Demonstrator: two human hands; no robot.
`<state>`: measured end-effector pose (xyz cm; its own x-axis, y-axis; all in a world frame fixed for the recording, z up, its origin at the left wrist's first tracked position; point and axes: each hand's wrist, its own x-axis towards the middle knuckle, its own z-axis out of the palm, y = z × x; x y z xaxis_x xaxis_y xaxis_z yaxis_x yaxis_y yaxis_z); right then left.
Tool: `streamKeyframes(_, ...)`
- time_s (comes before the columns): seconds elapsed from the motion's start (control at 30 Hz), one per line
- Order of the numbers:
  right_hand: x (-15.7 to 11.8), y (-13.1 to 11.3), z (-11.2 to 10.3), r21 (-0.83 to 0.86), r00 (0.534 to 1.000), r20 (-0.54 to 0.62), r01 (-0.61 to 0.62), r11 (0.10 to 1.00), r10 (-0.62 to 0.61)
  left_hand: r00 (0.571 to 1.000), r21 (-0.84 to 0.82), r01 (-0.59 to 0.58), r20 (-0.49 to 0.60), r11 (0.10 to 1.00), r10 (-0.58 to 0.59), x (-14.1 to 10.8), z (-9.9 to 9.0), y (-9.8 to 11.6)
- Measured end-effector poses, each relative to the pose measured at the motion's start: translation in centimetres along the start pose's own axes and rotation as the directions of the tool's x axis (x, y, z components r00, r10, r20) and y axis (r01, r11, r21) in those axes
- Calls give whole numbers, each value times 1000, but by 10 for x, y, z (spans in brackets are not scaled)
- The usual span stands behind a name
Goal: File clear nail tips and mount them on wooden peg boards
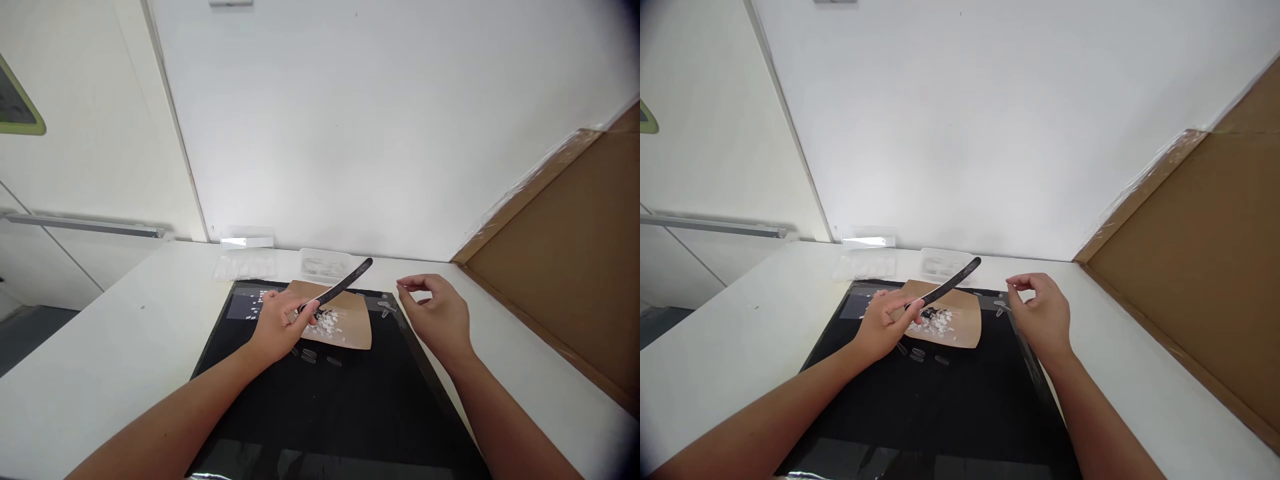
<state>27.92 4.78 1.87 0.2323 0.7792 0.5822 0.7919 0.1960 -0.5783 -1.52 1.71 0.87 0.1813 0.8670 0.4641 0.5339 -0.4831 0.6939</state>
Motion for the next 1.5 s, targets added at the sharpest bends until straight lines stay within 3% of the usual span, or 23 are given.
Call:
streamKeyframes(0.2,13,17,-13,-75,998,-10,-68,995,67,1000,22,3,-1,1000,-3,1,1,-4)
streamKeyframes(0.37,20,37,-14,-173,964,181,-166,971,197,1000,44,-14,10,999,13,0,1,-6)
streamKeyframes(0.47,21,47,-10,-156,949,234,-179,971,212,1000,48,-21,5,999,21,1,0,-6)
streamKeyframes(0.57,18,52,-2,-65,963,232,-127,990,138,1000,58,-30,1,998,30,1,-1,-5)
streamKeyframes(0.7,6,35,10,53,971,174,156,986,-163,999,105,-31,-27,994,34,2,-1,-5)
streamKeyframes(0.8,-11,3,15,108,899,184,383,917,-397,996,149,-6,-88,989,19,2,-2,-6)
streamKeyframes(0.9,-31,-30,16,232,749,232,577,783,-621,989,172,21,-145,985,4,3,-2,-9)
streamKeyframes(1.03,-51,-58,13,353,580,371,635,688,-725,983,189,30,-185,981,5,5,-2,-13)
streamKeyframes(1.1,-55,-63,10,352,530,442,639,684,-723,982,196,28,-189,980,10,5,-2,-15)
streamKeyframes(1.23,-56,-62,3,282,479,552,663,694,-682,986,205,20,-169,978,15,5,-2,-16)
streamKeyframes(1.5,-58,-57,5,115,475,622,731,673,-622,992,222,22,-123,975,5,4,-2,-16)
